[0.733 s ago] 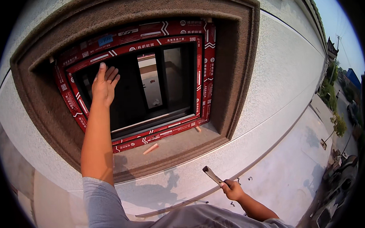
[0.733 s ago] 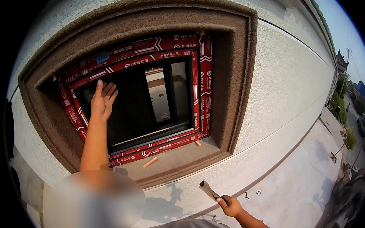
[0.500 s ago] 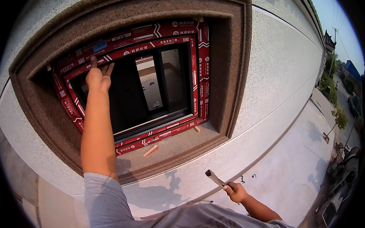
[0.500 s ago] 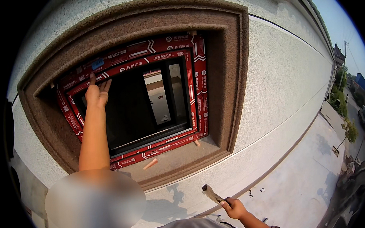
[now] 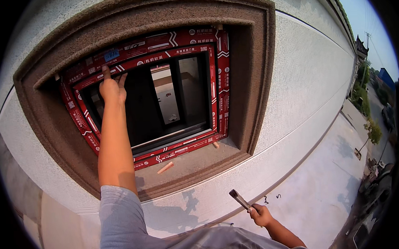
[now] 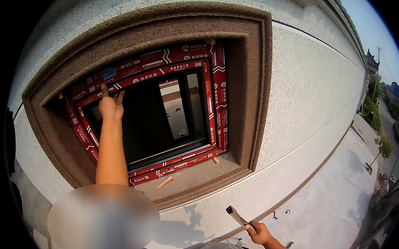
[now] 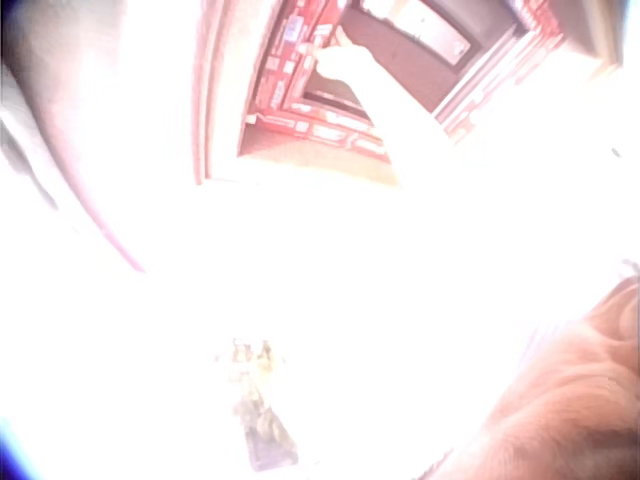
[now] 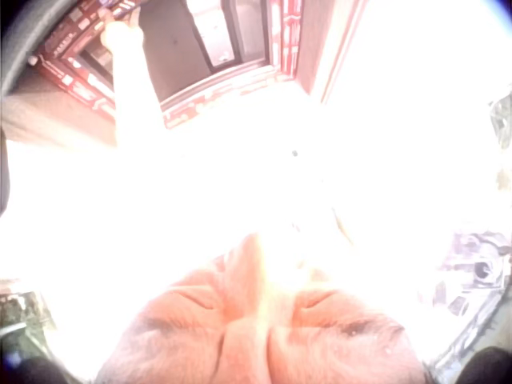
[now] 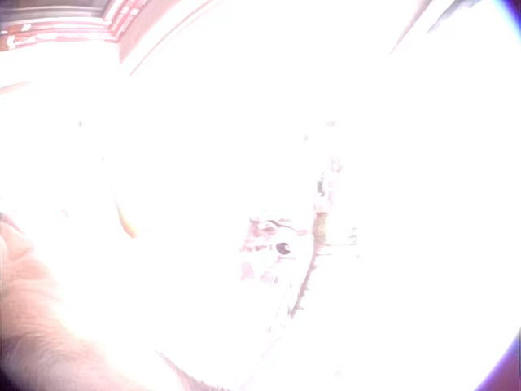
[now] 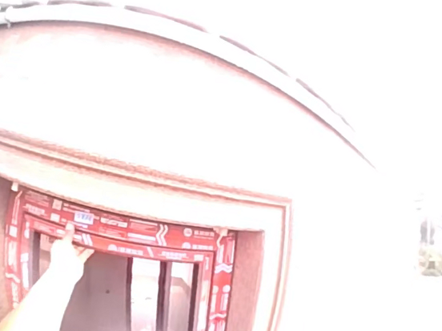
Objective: The person installs a window frame into a wall opening. They place wooden shims around the frame, tap them with a hammer, and then apply expanding foam sealant around the perimeter to secure the frame.
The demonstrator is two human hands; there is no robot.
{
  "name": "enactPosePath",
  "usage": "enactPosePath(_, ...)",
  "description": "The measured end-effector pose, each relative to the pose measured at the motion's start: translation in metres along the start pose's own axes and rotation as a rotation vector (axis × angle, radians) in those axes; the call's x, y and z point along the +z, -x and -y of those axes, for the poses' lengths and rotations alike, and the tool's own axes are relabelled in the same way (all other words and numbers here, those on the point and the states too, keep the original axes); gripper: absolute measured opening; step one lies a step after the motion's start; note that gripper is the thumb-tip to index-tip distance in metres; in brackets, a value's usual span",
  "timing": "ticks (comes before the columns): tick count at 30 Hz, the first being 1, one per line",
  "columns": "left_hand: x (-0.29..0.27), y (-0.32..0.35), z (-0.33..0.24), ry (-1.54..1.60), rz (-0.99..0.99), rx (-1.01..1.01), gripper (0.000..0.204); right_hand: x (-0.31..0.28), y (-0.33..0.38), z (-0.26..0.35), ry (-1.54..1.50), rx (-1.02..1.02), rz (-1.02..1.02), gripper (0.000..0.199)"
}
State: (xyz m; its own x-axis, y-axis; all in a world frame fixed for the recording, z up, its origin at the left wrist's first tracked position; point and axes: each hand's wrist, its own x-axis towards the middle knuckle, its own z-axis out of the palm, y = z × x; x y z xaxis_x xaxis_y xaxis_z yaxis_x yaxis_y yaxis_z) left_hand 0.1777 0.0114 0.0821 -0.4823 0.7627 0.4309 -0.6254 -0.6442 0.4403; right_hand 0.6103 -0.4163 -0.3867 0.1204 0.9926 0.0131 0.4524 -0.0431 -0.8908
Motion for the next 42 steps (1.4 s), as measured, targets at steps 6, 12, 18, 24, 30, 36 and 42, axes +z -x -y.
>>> enactPosePath(6,-0.010,0.002,-0.007,-0.071,0.068,-0.102,0.064,0.015,-0.030,-0.004,-0.336,0.014,0.012,0.035)
enactPosePath(12,-0.029,0.017,-0.032,-0.227,0.168,-0.209,0.052,0.020,-0.049,0.035,-0.406,-0.031,0.064,0.038)
enactPosePath(18,-0.167,0.138,0.003,-1.439,0.754,-0.074,0.032,0.035,-0.037,0.026,-0.329,0.134,0.074,0.030)
enactPosePath(24,-0.276,0.242,0.065,-1.613,0.920,0.219,0.037,0.044,-0.018,0.018,-0.184,0.158,0.110,0.031)
enactPosePath(30,-0.294,0.260,0.089,-1.707,0.810,0.118,0.031,0.053,-0.009,0.020,-0.157,0.060,0.132,0.039)
enactPosePath(36,-0.286,0.276,0.090,-1.554,0.786,0.322,0.024,0.056,0.003,0.003,-0.043,0.075,0.129,0.035)
enactPosePath(42,-0.257,0.396,0.053,-1.164,1.263,-0.433,0.026,0.052,0.001,0.022,-0.112,0.152,0.101,0.033)
